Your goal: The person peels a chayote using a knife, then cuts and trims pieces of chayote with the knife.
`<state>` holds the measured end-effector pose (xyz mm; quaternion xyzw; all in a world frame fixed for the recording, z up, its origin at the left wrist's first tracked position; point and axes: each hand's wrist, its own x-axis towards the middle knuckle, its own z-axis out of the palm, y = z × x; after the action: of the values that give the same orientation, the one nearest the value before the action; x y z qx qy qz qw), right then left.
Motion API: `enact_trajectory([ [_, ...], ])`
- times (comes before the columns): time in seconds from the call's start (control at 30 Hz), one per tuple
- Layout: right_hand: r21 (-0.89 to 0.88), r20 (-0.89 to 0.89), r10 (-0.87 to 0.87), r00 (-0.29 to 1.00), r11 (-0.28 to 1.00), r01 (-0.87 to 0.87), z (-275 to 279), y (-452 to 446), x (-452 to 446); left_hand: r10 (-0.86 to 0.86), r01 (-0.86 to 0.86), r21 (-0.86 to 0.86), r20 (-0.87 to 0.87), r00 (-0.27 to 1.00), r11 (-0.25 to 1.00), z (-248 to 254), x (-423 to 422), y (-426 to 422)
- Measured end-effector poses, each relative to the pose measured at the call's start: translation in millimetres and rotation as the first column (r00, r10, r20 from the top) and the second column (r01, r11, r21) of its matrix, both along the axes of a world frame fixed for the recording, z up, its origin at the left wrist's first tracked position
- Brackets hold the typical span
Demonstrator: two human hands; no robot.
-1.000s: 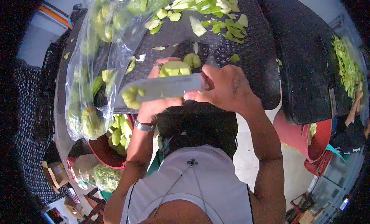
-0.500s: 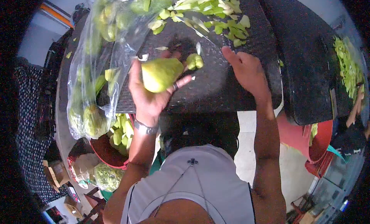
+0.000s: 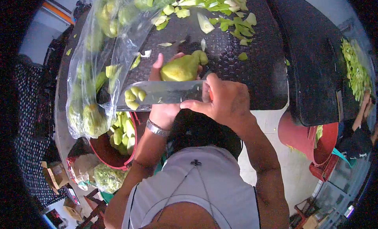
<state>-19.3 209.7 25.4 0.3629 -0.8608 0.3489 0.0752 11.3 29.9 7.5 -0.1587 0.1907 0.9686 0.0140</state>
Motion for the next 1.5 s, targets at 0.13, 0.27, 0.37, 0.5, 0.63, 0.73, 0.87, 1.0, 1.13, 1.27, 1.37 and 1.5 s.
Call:
enact_trajectory([
  [0.13,0.011,-0.068,0.001,0.998,1.0,0.0,-3.5,-1.5,1.0,0.072,-0.07,-0.077,0.024,0.997,0.995,-1.7,2.4,7.6],
  [0.27,-0.048,-0.102,0.021,0.995,0.999,-0.026,-7.5,-4.8,1.7,0.103,-0.098,-0.09,0.049,0.993,0.991,-1.3,4.6,8.9],
  [0.37,0.028,-0.106,0.007,0.994,1.0,-0.004,-7.1,-5.5,2.3,0.125,-0.118,-0.123,0.046,0.991,0.985,-3.0,3.5,9.8],
  [0.5,0.018,-0.072,0.027,0.997,1.0,-0.026,-8.0,-5.9,0.9,0.147,-0.142,-0.118,0.038,0.988,0.983,-4.1,3.4,9.3],
  [0.63,0.007,0.005,0.025,1.0,1.0,-0.025,-9.9,-2.1,-13.4,0.179,-0.179,-0.205,-0.021,0.984,0.962,-6.3,4.6,6.0],
  [0.73,0.043,0.056,-0.004,0.998,0.999,0.002,-8.5,0.6,-22.4,0.27,-0.273,-0.142,-0.045,0.962,0.951,-10.6,0.0,2.2],
  [0.87,0.059,0.061,0.03,0.998,0.998,-0.034,2.5,1.8,-22.5,0.225,-0.238,-0.062,-0.17,0.959,0.969,-9.0,-0.2,-1.1],
  [1.0,0.176,0.167,-0.003,0.986,0.984,-0.027,-2.6,8.7,-34.7,0.288,-0.328,-0.18,-0.217,0.933,0.927,-9.0,-1.7,1.7],
  [1.13,0.176,0.166,-0.019,0.986,0.984,-0.01,0.1,8.8,-32.7,0.289,-0.318,-0.089,-0.242,0.926,0.944,-17.4,-0.8,-1.9],
  [1.27,0.179,0.073,-0.028,0.997,0.984,0.014,-10.1,9.2,-47.9,0.352,-0.387,-0.149,-0.22,0.91,0.91,-18.0,-4.1,-3.0],
  [1.37,0.206,0.044,-0.062,0.997,0.977,0.051,-11.7,13.9,-61.5,0.336,-0.365,-0.08,-0.251,0.908,0.927,-15.9,-4.1,-15.1],
  [1.5,0.224,0.109,-0.073,0.991,0.973,0.047,0.6,5.8,-53.6,0.369,-0.407,-0.177,-0.214,0.904,0.896,-13.3,-6.2,-6.2],
])
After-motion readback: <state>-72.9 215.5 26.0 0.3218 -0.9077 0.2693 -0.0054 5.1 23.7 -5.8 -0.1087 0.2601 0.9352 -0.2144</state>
